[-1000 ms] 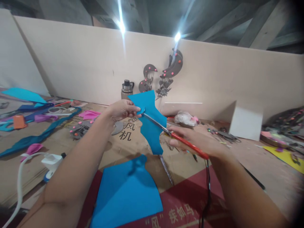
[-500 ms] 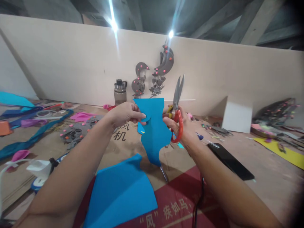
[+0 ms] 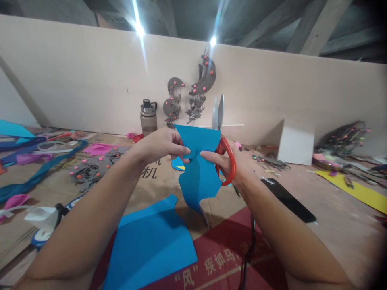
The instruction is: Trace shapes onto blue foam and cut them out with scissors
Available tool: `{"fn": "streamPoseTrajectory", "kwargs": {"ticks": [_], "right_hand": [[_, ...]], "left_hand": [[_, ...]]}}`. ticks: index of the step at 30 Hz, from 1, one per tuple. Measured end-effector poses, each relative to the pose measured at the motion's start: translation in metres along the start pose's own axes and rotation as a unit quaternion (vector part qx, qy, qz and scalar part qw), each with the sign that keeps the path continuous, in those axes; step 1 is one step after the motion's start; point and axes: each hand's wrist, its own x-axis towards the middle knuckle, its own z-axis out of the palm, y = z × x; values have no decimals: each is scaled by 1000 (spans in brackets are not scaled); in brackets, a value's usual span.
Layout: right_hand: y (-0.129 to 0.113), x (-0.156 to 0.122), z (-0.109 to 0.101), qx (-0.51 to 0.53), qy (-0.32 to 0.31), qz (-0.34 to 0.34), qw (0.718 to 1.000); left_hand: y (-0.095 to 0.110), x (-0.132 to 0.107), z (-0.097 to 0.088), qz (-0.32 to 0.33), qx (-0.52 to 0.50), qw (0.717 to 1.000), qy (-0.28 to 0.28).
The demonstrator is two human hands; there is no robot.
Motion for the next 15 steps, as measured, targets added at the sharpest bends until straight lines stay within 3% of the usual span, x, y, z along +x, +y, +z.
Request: {"fn": "streamPoseTrajectory", "kwargs": {"ticks": [4,10,15], "right_hand": [[-3,3,-3,66,-54,27,996],[-9,1,-4,20,33,29,999],[3,4,-4,37,101,0,994]], "left_hand": [[17,5,3,12,6,999,-30],[36,14,9,2,34,998,-49],[27,20,19,-6,-56,998,-40]]}}
